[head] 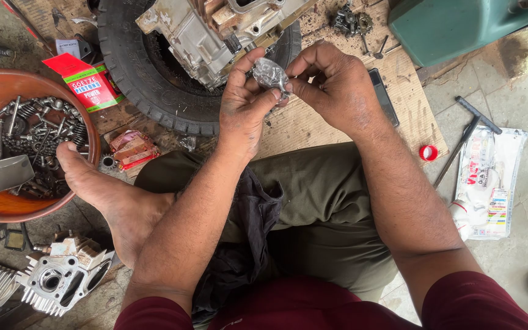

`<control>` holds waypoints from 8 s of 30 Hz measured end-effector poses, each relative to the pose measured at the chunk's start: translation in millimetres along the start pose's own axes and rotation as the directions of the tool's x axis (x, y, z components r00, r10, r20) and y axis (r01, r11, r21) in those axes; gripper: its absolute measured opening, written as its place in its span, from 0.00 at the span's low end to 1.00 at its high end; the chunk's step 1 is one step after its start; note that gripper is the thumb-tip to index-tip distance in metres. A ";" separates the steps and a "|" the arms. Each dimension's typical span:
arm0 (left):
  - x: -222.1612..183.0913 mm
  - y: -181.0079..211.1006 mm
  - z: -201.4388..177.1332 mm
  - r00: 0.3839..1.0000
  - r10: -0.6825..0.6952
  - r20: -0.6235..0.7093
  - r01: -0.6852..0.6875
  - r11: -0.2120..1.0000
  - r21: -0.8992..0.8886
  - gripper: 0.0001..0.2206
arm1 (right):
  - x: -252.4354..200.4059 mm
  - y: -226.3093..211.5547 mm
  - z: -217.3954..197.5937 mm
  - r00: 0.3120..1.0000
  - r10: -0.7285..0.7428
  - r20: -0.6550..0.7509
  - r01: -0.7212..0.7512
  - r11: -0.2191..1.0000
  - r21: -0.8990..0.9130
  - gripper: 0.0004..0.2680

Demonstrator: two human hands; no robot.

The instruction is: Repairing and cleaning internal components of a motorcycle engine.

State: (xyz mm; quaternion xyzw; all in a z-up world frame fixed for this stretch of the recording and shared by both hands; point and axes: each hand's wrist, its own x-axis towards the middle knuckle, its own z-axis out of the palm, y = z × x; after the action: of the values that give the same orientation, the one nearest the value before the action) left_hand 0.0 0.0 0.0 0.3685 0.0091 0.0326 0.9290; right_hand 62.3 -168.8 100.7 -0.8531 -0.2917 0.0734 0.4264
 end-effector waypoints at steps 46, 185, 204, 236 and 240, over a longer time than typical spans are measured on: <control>1.4 8.8 2.4 0.993 -0.114 -0.008 0.111 0.978 -0.179 0.11 | 5.8 1.0 -11.3 0.975 0.203 -0.089 -0.116 0.812 0.571 0.05; 209.6 169.3 35.5 0.966 0.094 0.242 -0.247 0.617 0.747 0.35 | 184.5 -52.7 -58.1 0.909 -0.222 -0.352 0.377 0.797 0.472 0.07; 214.4 166.0 29.9 0.972 0.116 0.202 -0.232 0.553 0.800 0.36 | 189.2 -37.3 -61.7 0.940 -0.289 -0.181 0.337 0.868 0.365 0.05; 208.7 164.9 32.5 0.921 0.166 0.352 -0.349 0.752 0.559 0.43 | 186.2 -4.0 -37.0 0.957 -0.289 -0.005 0.287 0.951 0.112 0.06; 204.9 166.8 34.0 0.913 0.195 0.359 -0.382 0.723 0.576 0.42 | 188.8 -0.6 -35.8 0.929 -0.369 -0.022 0.370 0.929 0.030 0.07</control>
State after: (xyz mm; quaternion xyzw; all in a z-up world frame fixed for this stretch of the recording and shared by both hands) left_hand 196.8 111.6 140.5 0.6579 -0.1667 0.1220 0.7242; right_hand 230.0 -87.3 146.9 -0.7761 -0.4423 -0.0098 0.4493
